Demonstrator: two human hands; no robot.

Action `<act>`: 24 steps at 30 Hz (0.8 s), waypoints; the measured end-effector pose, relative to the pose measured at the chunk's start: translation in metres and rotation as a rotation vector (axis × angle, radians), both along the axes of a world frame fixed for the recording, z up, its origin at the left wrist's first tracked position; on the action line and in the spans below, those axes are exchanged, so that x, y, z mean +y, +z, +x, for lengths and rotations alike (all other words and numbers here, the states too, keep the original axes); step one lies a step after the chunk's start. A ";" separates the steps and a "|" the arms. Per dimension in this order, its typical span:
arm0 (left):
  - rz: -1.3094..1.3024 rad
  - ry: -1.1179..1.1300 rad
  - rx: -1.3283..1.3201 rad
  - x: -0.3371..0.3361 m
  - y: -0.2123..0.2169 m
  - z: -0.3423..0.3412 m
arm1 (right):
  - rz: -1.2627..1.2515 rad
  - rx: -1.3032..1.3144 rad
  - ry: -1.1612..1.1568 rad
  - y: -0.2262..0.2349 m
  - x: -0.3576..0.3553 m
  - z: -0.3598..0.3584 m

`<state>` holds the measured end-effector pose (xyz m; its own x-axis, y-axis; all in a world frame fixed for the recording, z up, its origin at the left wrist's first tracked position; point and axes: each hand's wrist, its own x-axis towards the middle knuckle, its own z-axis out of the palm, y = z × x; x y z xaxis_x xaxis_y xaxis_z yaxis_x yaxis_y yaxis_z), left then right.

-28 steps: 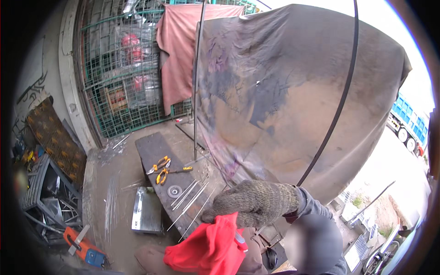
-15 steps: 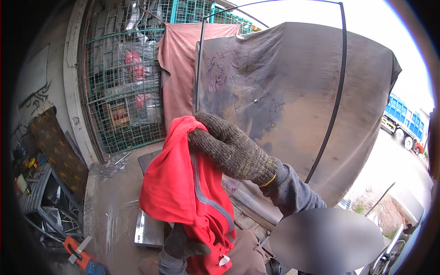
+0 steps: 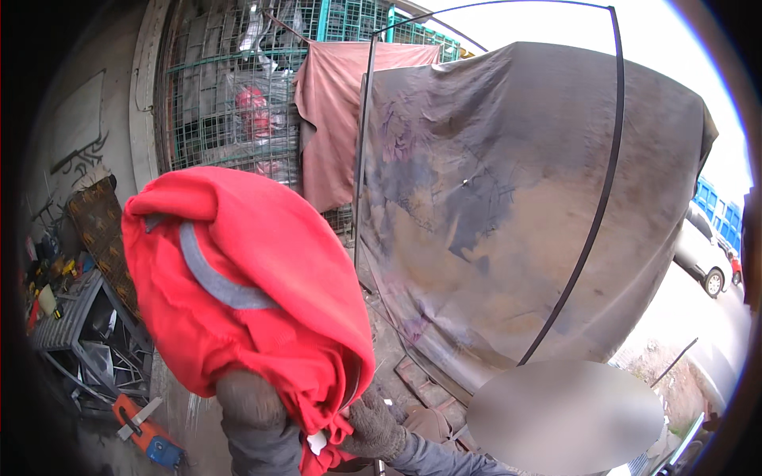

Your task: Hammering the ends of thin metal rods against a wooden block.

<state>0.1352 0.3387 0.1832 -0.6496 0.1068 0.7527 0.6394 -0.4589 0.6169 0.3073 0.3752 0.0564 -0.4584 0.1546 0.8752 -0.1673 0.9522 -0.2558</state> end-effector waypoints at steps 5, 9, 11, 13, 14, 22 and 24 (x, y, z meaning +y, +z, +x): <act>-0.155 -0.114 -0.062 0.026 -0.002 0.007 | 0.616 0.049 0.197 0.124 0.024 -0.003; -0.319 -0.221 -0.054 0.038 -0.014 0.010 | 1.040 0.039 0.153 0.186 0.062 -0.020; -0.426 -0.235 -0.055 0.031 -0.027 0.002 | 1.169 0.026 0.188 0.221 0.082 -0.034; -0.538 -0.217 -0.075 0.016 -0.044 -0.011 | 1.289 0.019 0.255 0.269 0.107 -0.043; -0.594 -0.192 -0.102 0.001 -0.056 -0.019 | 1.424 0.144 0.029 0.327 0.101 -0.028; -1.013 -0.175 -0.160 -0.080 -0.162 -0.085 | 0.166 0.357 -1.290 0.567 0.301 0.208; -1.123 -0.170 -0.228 -0.104 -0.196 -0.087 | 0.196 0.323 -1.262 0.529 0.321 0.205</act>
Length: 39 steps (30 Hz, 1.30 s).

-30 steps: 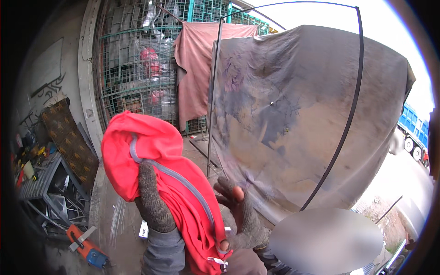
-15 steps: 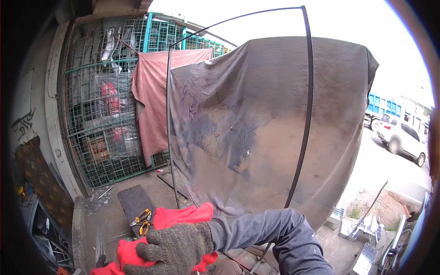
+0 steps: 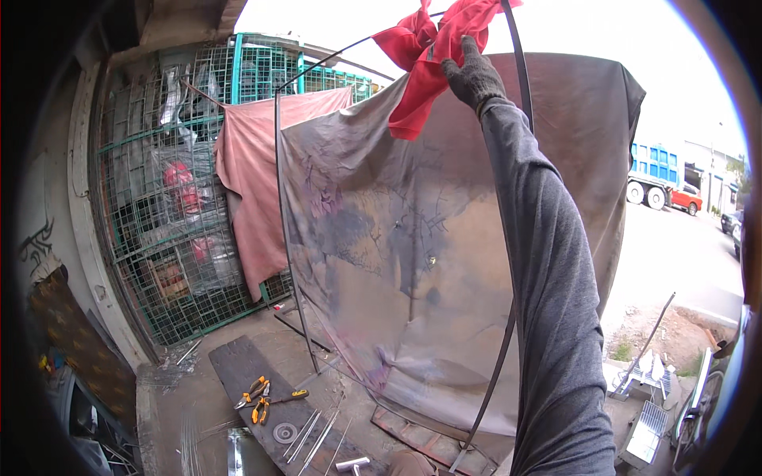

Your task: Hammering the ends of thin metal rods against a wooden block.

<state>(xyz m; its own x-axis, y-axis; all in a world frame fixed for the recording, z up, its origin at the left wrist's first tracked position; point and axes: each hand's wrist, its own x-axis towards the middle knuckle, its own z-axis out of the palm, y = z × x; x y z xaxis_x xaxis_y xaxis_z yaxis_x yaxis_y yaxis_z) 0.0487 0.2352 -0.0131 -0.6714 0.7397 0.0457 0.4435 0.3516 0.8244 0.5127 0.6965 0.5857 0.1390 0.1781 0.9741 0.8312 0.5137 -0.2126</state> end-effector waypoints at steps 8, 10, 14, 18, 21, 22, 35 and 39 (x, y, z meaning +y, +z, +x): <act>-0.189 -0.020 -0.151 -0.045 -0.144 -0.080 | -0.150 -0.135 0.159 -0.110 0.013 0.025; -0.142 -0.026 -0.143 -0.043 -0.131 -0.059 | -0.227 -0.248 0.262 -0.150 0.004 0.017; -0.687 0.123 -0.677 -0.041 -0.168 -0.109 | -0.455 -0.339 0.475 -0.255 -0.041 -0.006; -0.329 -0.022 0.041 -0.036 -0.095 -0.032 | -0.744 -0.376 0.593 -0.379 -0.079 0.011; -0.382 -0.141 0.070 -0.041 -0.108 -0.037 | -1.054 -0.302 0.591 -0.454 -0.106 0.023; -0.290 -0.127 0.017 -0.033 -0.110 -0.036 | -1.101 -0.317 0.576 -0.481 -0.109 0.030; 0.077 0.090 -0.170 0.043 -0.150 -0.028 | -1.528 0.529 0.694 -0.644 -0.228 0.065; 0.098 -0.027 -0.167 0.037 -0.146 -0.034 | -1.575 0.545 0.778 -0.671 -0.255 0.019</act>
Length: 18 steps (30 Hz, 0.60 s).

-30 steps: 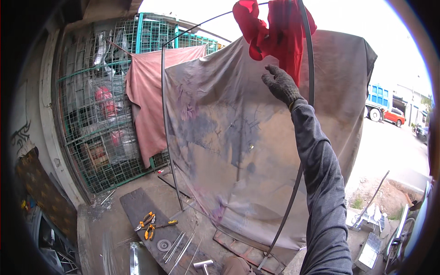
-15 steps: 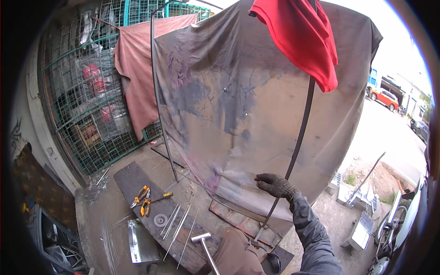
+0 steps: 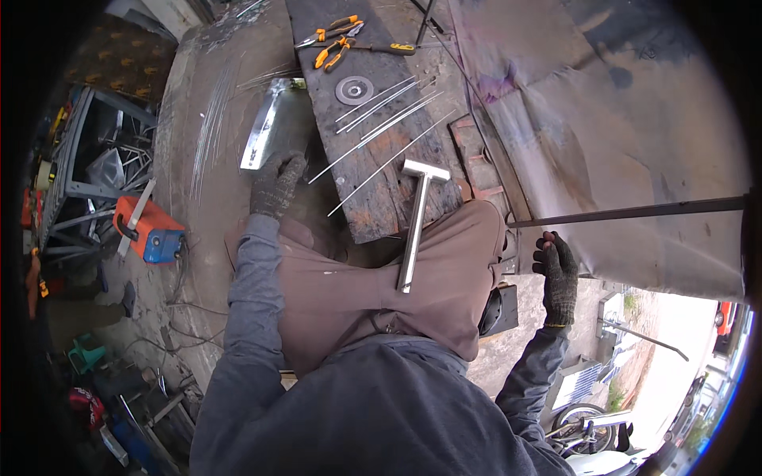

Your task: Hammering the ends of thin metal rods against a wooden block.

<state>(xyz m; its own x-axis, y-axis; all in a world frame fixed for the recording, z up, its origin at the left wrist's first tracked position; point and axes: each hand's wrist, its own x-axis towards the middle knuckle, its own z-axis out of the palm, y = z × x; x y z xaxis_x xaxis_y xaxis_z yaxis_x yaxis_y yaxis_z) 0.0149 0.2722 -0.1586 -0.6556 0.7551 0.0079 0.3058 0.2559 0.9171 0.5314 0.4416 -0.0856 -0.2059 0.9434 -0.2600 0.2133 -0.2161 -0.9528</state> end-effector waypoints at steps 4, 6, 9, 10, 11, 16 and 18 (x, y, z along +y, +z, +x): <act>-0.327 -0.232 0.111 -0.012 0.012 0.031 | -0.100 -0.009 0.173 0.001 -0.026 -0.084; -0.474 -0.296 0.071 -0.009 0.020 0.048 | 0.288 -0.170 0.315 -0.022 -0.024 -0.112; -0.699 -0.415 0.107 -0.011 0.014 0.059 | 0.556 -0.363 0.256 -0.051 -0.027 -0.139; -0.783 -0.459 0.166 -0.013 0.008 0.058 | 0.550 -0.361 0.236 -0.052 -0.029 -0.145; -0.815 -0.499 0.292 -0.018 -0.001 0.056 | 0.597 -0.446 0.242 -0.047 -0.031 -0.151; -0.633 -0.486 0.422 -0.024 -0.015 0.056 | 0.662 -0.632 0.220 -0.041 -0.039 -0.157; -0.570 -0.441 0.456 -0.022 0.001 0.061 | 0.731 -0.690 0.206 -0.038 -0.042 -0.157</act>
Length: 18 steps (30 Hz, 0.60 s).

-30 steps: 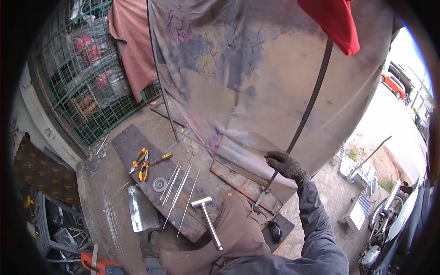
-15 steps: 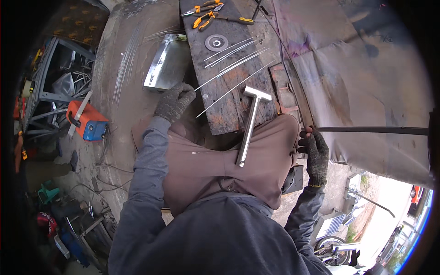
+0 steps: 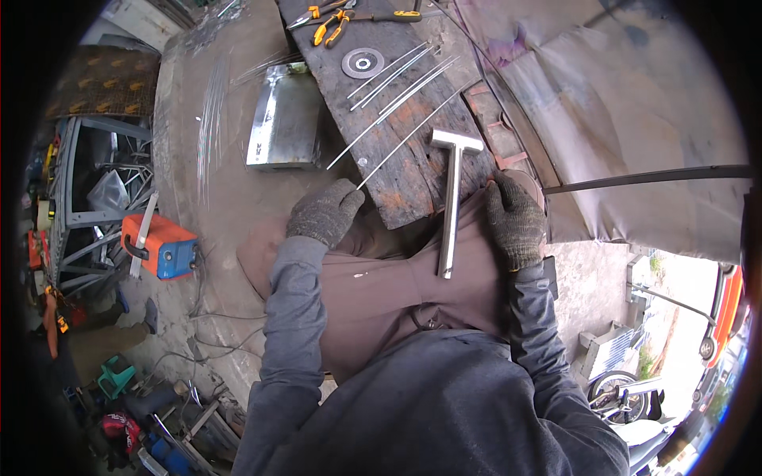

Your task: Hammering the ends of thin metal rods against a wooden block.

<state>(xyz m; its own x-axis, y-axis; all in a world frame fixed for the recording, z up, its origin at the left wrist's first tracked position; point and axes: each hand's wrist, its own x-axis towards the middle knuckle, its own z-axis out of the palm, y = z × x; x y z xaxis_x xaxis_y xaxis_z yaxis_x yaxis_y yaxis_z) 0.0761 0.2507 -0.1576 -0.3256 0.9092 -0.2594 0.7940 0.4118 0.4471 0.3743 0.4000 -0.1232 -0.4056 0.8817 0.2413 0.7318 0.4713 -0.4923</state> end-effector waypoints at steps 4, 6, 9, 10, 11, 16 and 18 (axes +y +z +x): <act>0.516 0.235 -0.024 -0.017 0.042 0.021 | -0.020 -0.005 -0.054 -0.010 -0.003 0.001; 0.710 0.316 -0.027 -0.032 0.063 0.041 | -0.021 0.016 -0.043 -0.010 -0.001 -0.001; 0.839 0.240 0.154 -0.037 0.098 0.069 | -0.020 -0.010 -0.047 -0.007 -0.002 -0.004; 0.907 0.136 0.218 -0.033 0.108 0.074 | -0.011 -0.053 -0.078 -0.007 -0.001 -0.003; 0.970 0.035 0.290 -0.032 0.118 0.077 | -0.015 -0.053 -0.073 -0.008 -0.001 -0.004; 1.027 -0.011 0.175 -0.006 0.145 0.088 | 0.035 -0.046 -0.074 -0.013 0.000 -0.003; 0.999 -0.060 0.171 0.003 0.153 0.090 | 0.032 -0.050 -0.082 -0.014 -0.001 -0.003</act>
<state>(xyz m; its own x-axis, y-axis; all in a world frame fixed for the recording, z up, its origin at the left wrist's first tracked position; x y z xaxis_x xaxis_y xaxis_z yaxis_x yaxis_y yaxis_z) 0.1664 0.2539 -0.0048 -0.2337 0.7004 0.6744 0.8867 -0.1311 0.4434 0.3710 0.3991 -0.1368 -0.3448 0.9045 0.2509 0.7915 0.4238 -0.4403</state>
